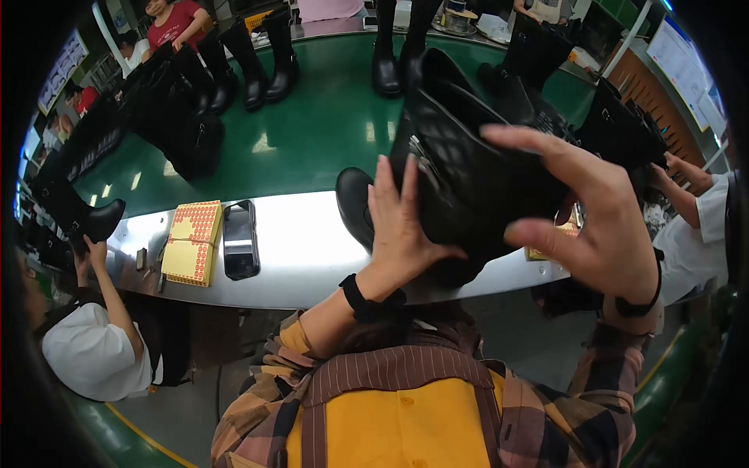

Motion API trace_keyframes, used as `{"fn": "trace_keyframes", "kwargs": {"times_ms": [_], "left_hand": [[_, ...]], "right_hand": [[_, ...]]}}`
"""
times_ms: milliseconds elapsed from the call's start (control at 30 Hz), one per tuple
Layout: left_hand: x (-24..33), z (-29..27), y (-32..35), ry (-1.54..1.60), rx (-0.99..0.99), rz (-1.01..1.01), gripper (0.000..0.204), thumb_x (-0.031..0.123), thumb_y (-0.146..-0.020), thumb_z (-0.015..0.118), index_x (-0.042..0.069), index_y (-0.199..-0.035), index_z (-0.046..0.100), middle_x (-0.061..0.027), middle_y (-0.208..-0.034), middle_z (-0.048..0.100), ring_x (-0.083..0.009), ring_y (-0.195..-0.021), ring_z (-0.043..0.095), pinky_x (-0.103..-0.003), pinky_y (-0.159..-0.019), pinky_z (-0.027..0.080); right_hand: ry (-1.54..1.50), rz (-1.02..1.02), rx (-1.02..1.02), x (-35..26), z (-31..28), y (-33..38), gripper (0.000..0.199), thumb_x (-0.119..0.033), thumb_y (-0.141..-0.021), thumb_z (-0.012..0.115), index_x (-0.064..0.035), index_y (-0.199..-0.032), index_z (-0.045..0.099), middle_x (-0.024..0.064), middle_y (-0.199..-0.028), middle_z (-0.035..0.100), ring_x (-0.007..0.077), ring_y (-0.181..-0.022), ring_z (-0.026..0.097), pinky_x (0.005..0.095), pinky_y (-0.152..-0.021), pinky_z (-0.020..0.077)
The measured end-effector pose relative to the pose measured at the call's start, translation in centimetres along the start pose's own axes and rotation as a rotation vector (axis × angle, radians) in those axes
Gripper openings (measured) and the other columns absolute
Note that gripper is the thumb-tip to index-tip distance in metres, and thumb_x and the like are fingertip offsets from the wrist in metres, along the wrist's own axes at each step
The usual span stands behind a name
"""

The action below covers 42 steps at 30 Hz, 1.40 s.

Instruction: Inspecting and cleaning black quilted boots on a manufacturing assembly line.

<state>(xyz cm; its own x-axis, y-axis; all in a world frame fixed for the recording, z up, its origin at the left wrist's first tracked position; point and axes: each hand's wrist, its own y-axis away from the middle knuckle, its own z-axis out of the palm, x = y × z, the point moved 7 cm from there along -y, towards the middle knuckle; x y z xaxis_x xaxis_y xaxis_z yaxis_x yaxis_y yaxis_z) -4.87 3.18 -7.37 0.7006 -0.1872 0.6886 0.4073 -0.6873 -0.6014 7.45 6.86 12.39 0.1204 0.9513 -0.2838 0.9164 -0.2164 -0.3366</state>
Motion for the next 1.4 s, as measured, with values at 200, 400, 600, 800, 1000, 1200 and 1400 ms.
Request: {"fn": "trace_keyframes", "kwargs": {"times_ms": [200, 400, 600, 800, 1000, 1200, 1400], "left_hand": [[-3.7, -2.6, 2.4, 0.192, -0.003, -0.161, 0.099, 0.007, -0.064, 0.072, 0.002, -0.147, 0.018, -0.028, -0.147, 0.022, -0.0384, -0.136, 0.026, -0.044, -0.111, 0.023], [-7.3, -5.8, 6.9, 0.473, 0.075, -0.395, 0.044, -0.003, -0.078, 0.065, -0.004, -0.119, 0.05, -0.0105, -0.106, 0.063, -0.0186, -0.096, 0.061, -0.029, -0.088, 0.047], [-9.9, -5.9, 8.8, 0.324, 0.238, -0.425, 0.035, 0.002, -0.078, 0.071, -0.001, -0.109, 0.056, -0.0077, -0.097, 0.065, -0.0147, -0.087, 0.062, -0.027, -0.08, 0.049], [-10.2, -6.0, 9.0, 0.333, 0.186, -0.382, 0.036, 0.002, -0.079, 0.071, -0.002, -0.111, 0.056, -0.009, -0.1, 0.065, -0.0151, -0.091, 0.062, -0.027, -0.082, 0.048], [-10.7, -5.9, 9.4, 0.363, 0.169, -0.339, 0.042, 0.001, -0.078, 0.072, -0.002, -0.116, 0.053, -0.0084, -0.104, 0.064, -0.0161, -0.093, 0.061, -0.028, -0.085, 0.048], [-4.3, -10.7, 6.3, 0.166, 0.244, -0.007, 0.095, 0.011, -0.071, 0.07, -0.002, -0.145, 0.012, -0.0188, -0.144, 0.024, -0.0291, -0.133, 0.027, -0.039, -0.11, 0.019], [8.7, -18.8, -0.4, -0.437, 0.458, 0.415, 0.081, 0.017, -0.073, 0.069, -0.005, -0.139, 0.028, -0.023, -0.141, 0.035, -0.0374, -0.134, 0.03, -0.044, -0.109, 0.025]], "right_hand": [[0.107, -0.191, 0.834, -0.6, -4.0, 9.4, 0.098, -0.057, -0.069, 0.074, 0.0026, -0.136, 0.035, 0.0188, -0.125, 0.051, 0.0253, -0.105, 0.056, 0.0365, -0.086, 0.0467], [-0.522, 0.392, 0.896, 8.7, 11.9, 14.4, 0.104, -0.042, -0.066, 0.083, 0.0022, -0.142, 0.027, 0.0148, -0.138, 0.038, 0.0277, -0.123, 0.041, 0.0403, -0.103, 0.0322], [-0.478, 0.587, 0.592, 12.5, 21.4, 13.0, 0.026, -0.01, -0.08, 0.075, 0.0035, -0.099, 0.066, 0.0079, -0.087, 0.07, 0.0145, -0.077, 0.063, 0.027, -0.075, 0.049], [-0.373, 0.594, 0.766, 15.8, 17.7, 15.8, 0.019, -0.003, -0.081, 0.071, 0.0054, -0.097, 0.066, 0.006, -0.081, 0.069, 0.0102, -0.073, 0.058, 0.0254, -0.07, 0.0462], [-0.406, 0.787, 0.645, 17.7, 17.8, 18.5, 0.024, -0.009, -0.081, 0.074, 0.0076, -0.096, 0.066, 0.0076, -0.087, 0.07, 0.011, -0.081, 0.061, 0.0256, -0.077, 0.0469], [-0.133, 0.583, 0.963, 14.5, 16.7, 21.2, 0.075, -0.016, -0.076, 0.078, 0.0072, -0.133, 0.036, 0.0153, -0.13, 0.038, 0.0236, -0.118, 0.039, 0.0327, -0.103, 0.0278], [-0.166, 0.099, 0.708, 6.5, 18.1, 16.7, 0.026, -0.016, -0.074, 0.073, -0.007, -0.091, 0.056, 0.0095, -0.082, 0.052, 0.0266, -0.075, 0.051, 0.036, -0.069, 0.042]]}}
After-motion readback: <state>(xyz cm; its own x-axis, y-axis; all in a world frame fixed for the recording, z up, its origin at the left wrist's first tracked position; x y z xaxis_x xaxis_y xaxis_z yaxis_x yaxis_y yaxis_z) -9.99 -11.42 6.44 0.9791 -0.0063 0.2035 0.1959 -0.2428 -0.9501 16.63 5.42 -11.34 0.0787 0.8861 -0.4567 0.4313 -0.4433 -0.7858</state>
